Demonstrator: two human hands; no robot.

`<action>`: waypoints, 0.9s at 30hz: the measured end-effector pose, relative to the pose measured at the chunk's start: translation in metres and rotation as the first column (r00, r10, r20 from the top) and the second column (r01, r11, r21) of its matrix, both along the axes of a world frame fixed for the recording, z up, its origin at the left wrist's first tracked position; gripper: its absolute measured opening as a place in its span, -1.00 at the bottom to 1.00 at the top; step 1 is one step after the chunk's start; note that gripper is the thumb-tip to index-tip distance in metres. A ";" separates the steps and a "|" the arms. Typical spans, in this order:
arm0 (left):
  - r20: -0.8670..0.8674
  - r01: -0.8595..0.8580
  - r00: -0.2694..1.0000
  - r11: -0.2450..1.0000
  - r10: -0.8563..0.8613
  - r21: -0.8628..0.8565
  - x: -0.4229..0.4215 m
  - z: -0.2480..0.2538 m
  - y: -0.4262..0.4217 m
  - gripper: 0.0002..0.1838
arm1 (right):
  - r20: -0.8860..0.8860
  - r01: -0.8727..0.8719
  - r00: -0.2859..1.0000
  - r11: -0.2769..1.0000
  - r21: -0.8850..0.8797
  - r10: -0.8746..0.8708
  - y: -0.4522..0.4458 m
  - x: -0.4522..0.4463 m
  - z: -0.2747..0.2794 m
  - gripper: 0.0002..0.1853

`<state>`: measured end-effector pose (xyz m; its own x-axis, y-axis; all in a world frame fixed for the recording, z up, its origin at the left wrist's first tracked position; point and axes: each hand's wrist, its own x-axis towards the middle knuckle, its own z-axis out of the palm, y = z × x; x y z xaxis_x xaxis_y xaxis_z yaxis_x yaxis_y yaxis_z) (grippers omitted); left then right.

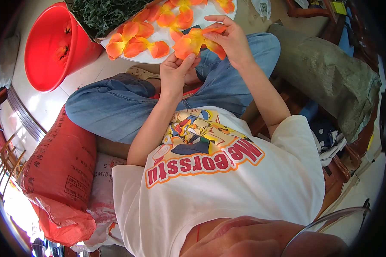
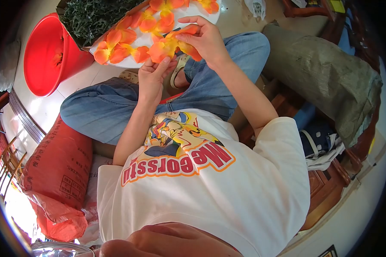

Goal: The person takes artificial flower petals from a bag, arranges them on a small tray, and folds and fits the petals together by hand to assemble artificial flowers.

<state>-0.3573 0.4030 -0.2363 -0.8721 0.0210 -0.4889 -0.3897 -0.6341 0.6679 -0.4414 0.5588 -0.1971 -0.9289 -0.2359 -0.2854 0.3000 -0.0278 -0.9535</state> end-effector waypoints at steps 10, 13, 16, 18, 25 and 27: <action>0.063 0.026 0.998 1.000 -0.026 0.011 0.006 -0.011 0.001 -0.73 | -0.033 -0.075 0.996 0.994 0.085 0.078 0.002 -0.010 -0.016 -0.63; 0.070 0.037 0.997 0.999 -0.037 0.008 0.005 -0.015 0.005 -0.74 | -0.055 -0.080 0.995 0.992 0.102 0.086 0.001 -0.012 -0.015 -0.62; 0.071 0.069 0.995 0.998 -0.067 -0.015 0.006 -0.022 0.008 -0.74 | -0.085 -0.066 0.994 0.992 0.105 0.075 -0.004 -0.014 -0.013 -0.61; 0.074 0.085 0.994 0.996 -0.082 -0.028 0.005 -0.027 0.010 -0.74 | -0.094 -0.046 0.994 0.995 0.083 0.054 -0.007 -0.016 -0.013 -0.61; 0.099 0.070 0.993 0.998 -0.069 0.002 0.001 -0.034 0.016 -0.75 | -0.123 -0.133 0.981 0.980 0.146 0.152 -0.003 -0.029 -0.027 -0.63; 0.108 0.065 0.992 0.998 -0.067 0.025 0.000 -0.037 0.017 -0.75 | -0.133 -0.150 0.976 0.973 0.173 0.174 -0.003 -0.033 -0.029 -0.64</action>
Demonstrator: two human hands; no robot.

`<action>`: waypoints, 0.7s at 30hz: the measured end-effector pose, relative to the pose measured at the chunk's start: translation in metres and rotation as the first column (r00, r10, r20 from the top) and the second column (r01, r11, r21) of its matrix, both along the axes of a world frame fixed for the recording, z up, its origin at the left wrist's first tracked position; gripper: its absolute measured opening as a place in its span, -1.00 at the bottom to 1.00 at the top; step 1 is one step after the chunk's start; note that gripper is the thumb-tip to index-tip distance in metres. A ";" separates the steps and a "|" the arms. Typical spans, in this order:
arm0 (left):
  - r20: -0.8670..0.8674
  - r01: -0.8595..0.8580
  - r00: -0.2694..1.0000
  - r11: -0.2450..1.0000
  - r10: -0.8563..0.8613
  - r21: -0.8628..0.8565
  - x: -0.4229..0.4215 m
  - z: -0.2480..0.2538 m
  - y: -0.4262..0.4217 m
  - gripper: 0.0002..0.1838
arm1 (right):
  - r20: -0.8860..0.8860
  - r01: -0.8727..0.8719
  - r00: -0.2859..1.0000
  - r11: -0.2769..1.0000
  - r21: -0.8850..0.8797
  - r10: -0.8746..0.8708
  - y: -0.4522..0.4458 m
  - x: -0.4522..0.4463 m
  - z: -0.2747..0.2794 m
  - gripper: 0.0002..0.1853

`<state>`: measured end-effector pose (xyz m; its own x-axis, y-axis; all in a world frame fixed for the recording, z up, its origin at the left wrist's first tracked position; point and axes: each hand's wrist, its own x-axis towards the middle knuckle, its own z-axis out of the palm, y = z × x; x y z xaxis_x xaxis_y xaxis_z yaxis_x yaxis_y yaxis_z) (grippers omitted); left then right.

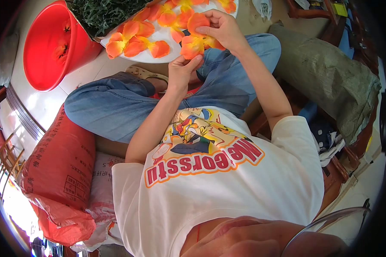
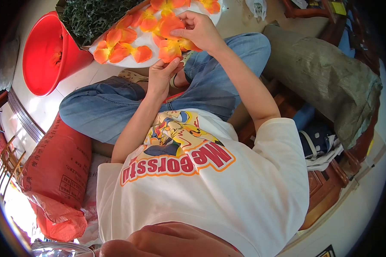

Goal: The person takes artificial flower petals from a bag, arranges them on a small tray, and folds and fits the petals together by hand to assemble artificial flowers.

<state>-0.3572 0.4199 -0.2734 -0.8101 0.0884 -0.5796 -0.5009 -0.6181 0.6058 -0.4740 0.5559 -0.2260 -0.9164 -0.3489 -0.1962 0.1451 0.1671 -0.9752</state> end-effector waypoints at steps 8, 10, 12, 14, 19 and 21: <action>0.001 -0.020 1.000 0.997 0.020 0.073 0.001 -0.008 0.001 -0.77 | -0.143 -0.071 0.982 0.937 0.342 0.127 0.009 -0.019 -0.023 -0.77; -0.006 -0.014 1.000 0.997 0.014 0.073 0.001 -0.008 0.000 -0.77 | -0.254 0.007 0.964 0.947 0.321 0.079 0.008 -0.018 -0.021 -0.80; -0.016 -0.014 1.000 0.998 0.015 0.067 0.002 -0.008 0.001 -0.77 | -0.410 0.116 0.912 0.967 0.225 -0.014 0.008 -0.012 -0.014 -0.82; -0.010 -0.030 0.999 0.997 0.031 0.073 0.002 -0.003 0.002 -0.77 | -0.648 0.223 0.761 0.945 0.240 -0.015 0.012 -0.009 -0.006 -0.82; -0.016 -0.044 0.999 0.996 0.045 0.072 0.002 0.001 0.004 -0.76 | -0.858 0.278 0.500 0.916 0.288 0.118 0.011 0.020 0.012 -0.83; -0.017 -0.043 0.999 0.995 0.044 0.085 0.003 -0.003 0.005 -0.77 | -0.808 0.184 0.561 0.925 0.333 0.179 0.006 0.032 0.014 -0.80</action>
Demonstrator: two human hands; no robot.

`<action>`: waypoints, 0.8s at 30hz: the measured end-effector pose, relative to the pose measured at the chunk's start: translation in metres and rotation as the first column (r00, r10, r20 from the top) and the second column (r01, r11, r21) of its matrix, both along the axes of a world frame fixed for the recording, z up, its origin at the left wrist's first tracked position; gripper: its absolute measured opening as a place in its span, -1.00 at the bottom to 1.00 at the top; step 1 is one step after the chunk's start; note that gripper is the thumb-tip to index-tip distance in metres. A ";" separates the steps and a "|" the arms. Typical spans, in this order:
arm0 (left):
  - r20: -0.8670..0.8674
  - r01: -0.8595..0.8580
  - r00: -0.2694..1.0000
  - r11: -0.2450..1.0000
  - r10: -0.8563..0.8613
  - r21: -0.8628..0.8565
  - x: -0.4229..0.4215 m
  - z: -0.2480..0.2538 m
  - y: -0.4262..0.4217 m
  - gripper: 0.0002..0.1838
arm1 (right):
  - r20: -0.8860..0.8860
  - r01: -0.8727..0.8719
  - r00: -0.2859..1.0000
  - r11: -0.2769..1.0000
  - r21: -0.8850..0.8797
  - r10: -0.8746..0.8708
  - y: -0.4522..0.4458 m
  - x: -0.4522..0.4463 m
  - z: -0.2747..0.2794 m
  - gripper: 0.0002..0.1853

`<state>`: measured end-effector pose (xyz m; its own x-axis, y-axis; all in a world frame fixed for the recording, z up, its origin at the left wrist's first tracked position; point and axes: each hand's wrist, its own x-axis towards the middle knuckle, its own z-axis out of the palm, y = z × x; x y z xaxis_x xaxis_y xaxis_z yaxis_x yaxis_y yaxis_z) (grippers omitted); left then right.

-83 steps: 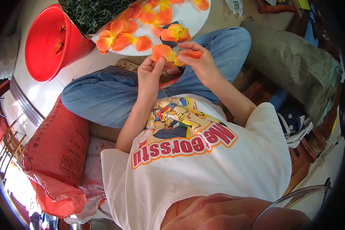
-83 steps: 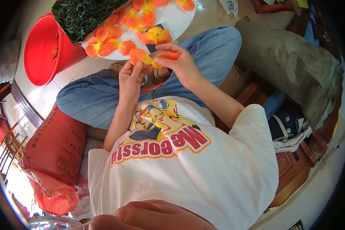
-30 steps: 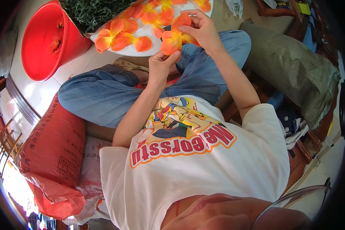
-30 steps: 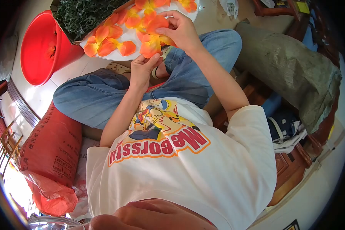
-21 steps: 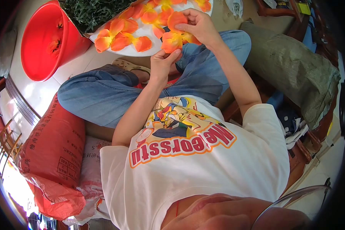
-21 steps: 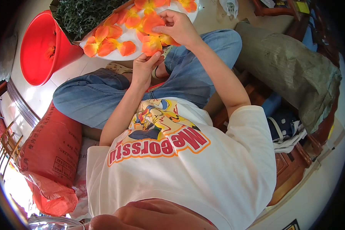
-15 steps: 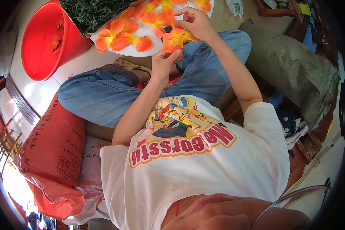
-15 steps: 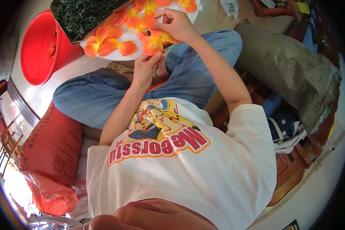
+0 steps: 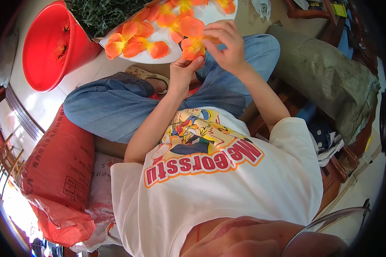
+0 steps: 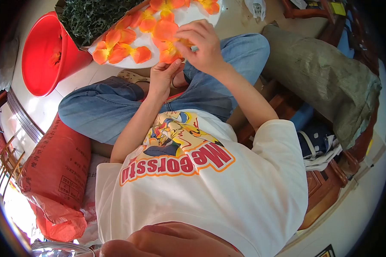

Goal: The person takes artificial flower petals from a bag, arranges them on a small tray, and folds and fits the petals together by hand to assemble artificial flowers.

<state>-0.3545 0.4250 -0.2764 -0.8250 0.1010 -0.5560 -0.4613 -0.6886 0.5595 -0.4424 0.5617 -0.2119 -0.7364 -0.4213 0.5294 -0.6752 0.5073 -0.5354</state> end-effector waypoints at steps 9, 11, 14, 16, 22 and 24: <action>0.108 -0.150 0.984 0.984 0.140 0.096 -0.002 -0.003 -0.024 -0.69 | 0.161 -0.021 0.987 1.000 -0.010 0.022 0.003 0.000 -0.018 -0.80; 0.079 -0.129 0.990 0.984 0.120 0.120 -0.007 0.002 -0.030 -0.67 | 0.141 -0.031 0.990 1.000 0.002 0.030 0.003 -0.001 -0.015 -0.75; 0.062 -0.081 0.995 0.990 0.074 0.118 -0.013 0.001 -0.030 -0.66 | 0.042 0.095 0.995 0.995 -0.019 -0.095 0.000 0.004 -0.006 -0.68; 0.050 -0.034 0.998 0.995 0.029 0.098 -0.014 -0.001 -0.031 -0.66 | 0.034 0.181 0.983 0.981 -0.077 -0.179 0.001 0.016 -0.003 -0.65; 0.035 0.024 0.999 0.998 -0.026 0.056 -0.015 -0.001 -0.030 -0.69 | 0.514 0.372 0.829 0.904 -0.210 -0.221 -0.007 0.073 -0.021 -0.69; 0.037 0.015 0.999 0.999 -0.016 0.037 -0.016 0.003 -0.030 -0.73 | 0.686 0.463 0.704 0.850 -0.250 -0.182 -0.014 0.079 -0.027 -0.70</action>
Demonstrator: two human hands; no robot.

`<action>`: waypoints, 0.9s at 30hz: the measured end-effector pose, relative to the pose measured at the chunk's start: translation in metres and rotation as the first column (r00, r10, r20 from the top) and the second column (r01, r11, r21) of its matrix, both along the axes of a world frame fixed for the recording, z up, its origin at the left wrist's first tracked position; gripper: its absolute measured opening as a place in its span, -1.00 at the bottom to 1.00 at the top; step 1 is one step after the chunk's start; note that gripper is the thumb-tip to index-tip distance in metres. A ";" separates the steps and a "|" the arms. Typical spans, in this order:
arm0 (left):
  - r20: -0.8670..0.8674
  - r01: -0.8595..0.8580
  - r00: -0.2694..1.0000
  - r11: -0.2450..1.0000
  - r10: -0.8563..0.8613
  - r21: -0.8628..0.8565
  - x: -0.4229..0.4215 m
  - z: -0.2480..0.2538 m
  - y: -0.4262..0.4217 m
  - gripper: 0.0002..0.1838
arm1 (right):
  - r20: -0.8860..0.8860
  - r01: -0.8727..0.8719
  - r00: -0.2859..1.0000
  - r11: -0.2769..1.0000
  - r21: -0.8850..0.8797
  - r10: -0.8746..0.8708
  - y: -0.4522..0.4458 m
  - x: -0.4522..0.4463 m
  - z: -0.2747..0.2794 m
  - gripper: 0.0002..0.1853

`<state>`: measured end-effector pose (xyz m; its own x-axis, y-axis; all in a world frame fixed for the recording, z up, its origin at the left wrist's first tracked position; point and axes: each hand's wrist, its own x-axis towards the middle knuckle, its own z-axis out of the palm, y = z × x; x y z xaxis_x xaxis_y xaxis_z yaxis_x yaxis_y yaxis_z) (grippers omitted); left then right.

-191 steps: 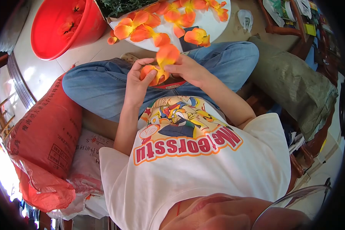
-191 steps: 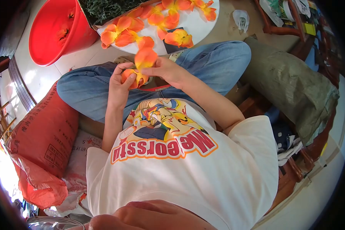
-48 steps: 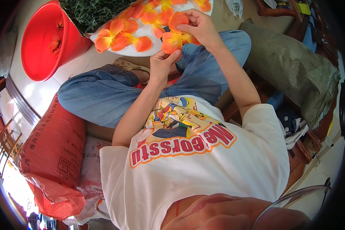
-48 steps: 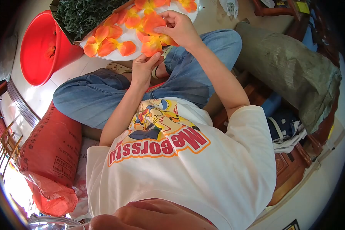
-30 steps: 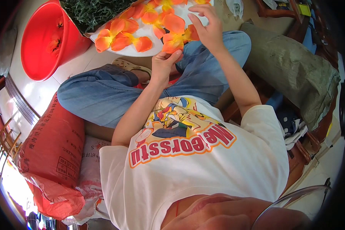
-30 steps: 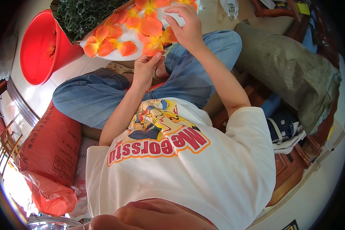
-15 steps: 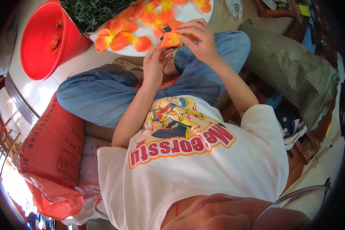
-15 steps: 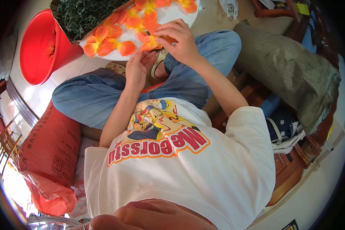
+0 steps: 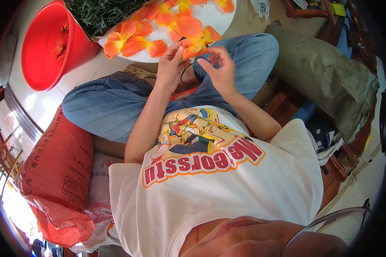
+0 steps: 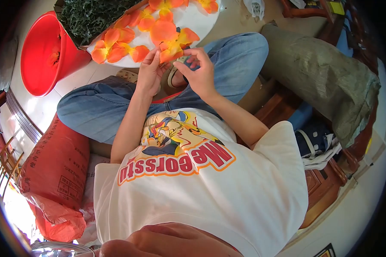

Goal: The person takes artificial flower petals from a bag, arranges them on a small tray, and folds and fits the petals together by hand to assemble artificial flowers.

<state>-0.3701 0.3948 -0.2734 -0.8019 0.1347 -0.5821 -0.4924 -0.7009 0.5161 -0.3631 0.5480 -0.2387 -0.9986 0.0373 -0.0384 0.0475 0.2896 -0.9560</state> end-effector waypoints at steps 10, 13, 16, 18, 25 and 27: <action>-0.091 -0.065 0.994 0.995 0.058 -0.073 -0.003 -0.011 -0.002 -0.87 | 0.399 0.150 0.917 0.909 -0.388 0.019 0.005 -0.013 -0.004 -0.83; -0.117 -0.062 0.992 0.987 0.045 -0.146 -0.004 -0.017 -0.005 -0.87 | 0.359 0.127 0.933 0.912 -0.389 0.023 0.016 -0.021 -0.003 -0.84; -0.149 -0.081 0.988 0.978 0.052 -0.191 -0.006 -0.015 -0.005 -0.84 | 0.356 0.039 0.932 0.953 -0.302 0.074 0.024 -0.024 -0.007 -0.84; -0.157 -0.101 0.985 0.975 0.070 -0.197 -0.007 -0.014 -0.005 -0.80 | 0.213 0.026 0.977 0.984 -0.177 0.013 0.021 -0.022 -0.007 -0.81; -0.227 -0.153 0.971 0.934 0.081 -0.322 -0.012 0.020 -0.009 -0.72 | -0.551 0.119 0.828 0.929 0.350 0.101 0.010 -0.037 0.020 -0.68; -0.237 -0.076 0.971 0.896 -0.034 -0.439 -0.019 0.021 -0.008 -0.73 | -0.548 0.079 0.821 0.918 0.389 0.162 0.000 -0.047 0.021 -0.69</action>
<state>-0.3892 0.3867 -0.2525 -0.9208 -0.1105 -0.3740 -0.3081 -0.3819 0.8713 -0.4103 0.5478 -0.2173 -0.8385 -0.1133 0.5330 -0.4788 0.6200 -0.6215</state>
